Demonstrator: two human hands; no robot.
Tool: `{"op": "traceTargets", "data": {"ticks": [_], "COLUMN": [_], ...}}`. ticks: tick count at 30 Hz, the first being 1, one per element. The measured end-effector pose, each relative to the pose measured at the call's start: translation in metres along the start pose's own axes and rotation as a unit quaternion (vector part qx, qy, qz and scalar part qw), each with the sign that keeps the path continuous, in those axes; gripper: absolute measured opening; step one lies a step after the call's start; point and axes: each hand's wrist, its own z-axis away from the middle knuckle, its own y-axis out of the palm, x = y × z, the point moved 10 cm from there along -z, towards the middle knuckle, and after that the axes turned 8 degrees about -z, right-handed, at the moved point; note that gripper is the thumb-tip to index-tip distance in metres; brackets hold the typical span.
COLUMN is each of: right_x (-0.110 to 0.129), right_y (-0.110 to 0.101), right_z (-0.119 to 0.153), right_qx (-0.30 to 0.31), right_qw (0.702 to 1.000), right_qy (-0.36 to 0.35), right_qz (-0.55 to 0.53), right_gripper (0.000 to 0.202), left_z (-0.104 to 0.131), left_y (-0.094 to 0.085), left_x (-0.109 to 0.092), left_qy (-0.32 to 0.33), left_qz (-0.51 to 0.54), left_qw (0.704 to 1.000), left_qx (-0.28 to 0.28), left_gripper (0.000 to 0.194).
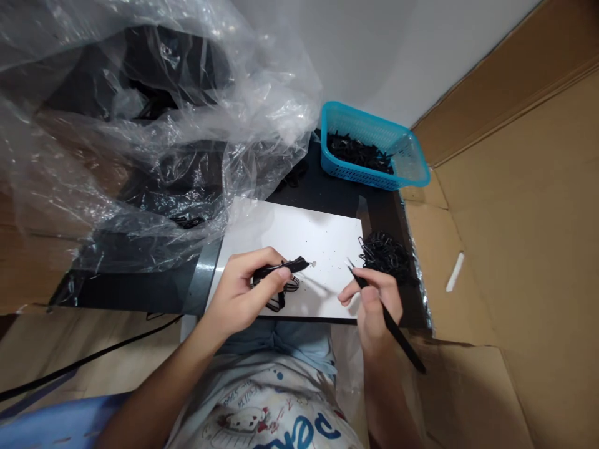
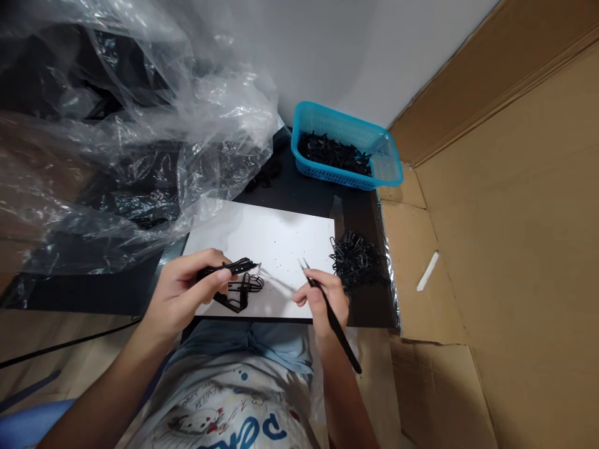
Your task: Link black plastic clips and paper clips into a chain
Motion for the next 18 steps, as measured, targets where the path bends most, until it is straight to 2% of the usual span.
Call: {"op": "traceTargets", "data": {"ticks": [2,4,5,7,9,10,11,13,15,18], "right_x": [-0.004,-0.007,-0.011,-0.017,-0.015,-0.012,-0.009,-0.003,0.01,0.041], "right_y": [0.002,0.02,0.035,0.075,0.107,0.115,0.116,0.105,0.087,0.069], "right_z": [-0.006,-0.017,-0.023,-0.029,-0.028,-0.027,-0.028,-0.032,-0.037,-0.04], "right_qx": [-0.048,-0.041,-0.017,0.076,0.159,0.18,0.184,0.158,0.121,0.096], "right_qw": [0.996,0.988,0.979,0.929,0.856,0.83,0.822,0.85,0.902,0.951], "right_qy": [0.017,0.033,0.055,0.127,0.187,0.198,0.197,0.163,0.097,-0.014], "right_qz": [-0.069,-0.143,-0.197,-0.34,-0.456,-0.489,-0.502,-0.475,-0.404,-0.293], "right_gripper": [0.016,0.013,0.017,0.023,0.022,0.02,0.018,0.016,0.019,0.024], "left_z": [-0.001,0.0,0.0,-0.002,-0.004,-0.005,-0.006,-0.006,-0.006,-0.001], "left_y": [0.008,0.015,0.017,0.015,0.005,-0.001,-0.008,-0.02,-0.029,-0.029], "left_x": [0.009,0.014,0.015,0.014,0.011,0.009,0.007,0.002,0.0,0.001], "left_qy": [-0.042,-0.077,-0.091,-0.112,-0.126,-0.129,-0.13,-0.121,-0.108,-0.103], "left_qz": [0.07,0.132,0.155,0.189,0.207,0.21,0.208,0.191,0.173,0.166], "left_qw": [0.996,0.986,0.98,0.971,0.967,0.967,0.968,0.973,0.978,0.978], "left_qx": [0.034,0.072,0.085,0.09,0.075,0.066,0.057,0.044,0.039,0.069], "left_gripper": [0.021,0.02,0.02,0.02,0.021,0.022,0.022,0.021,0.021,0.024]}}
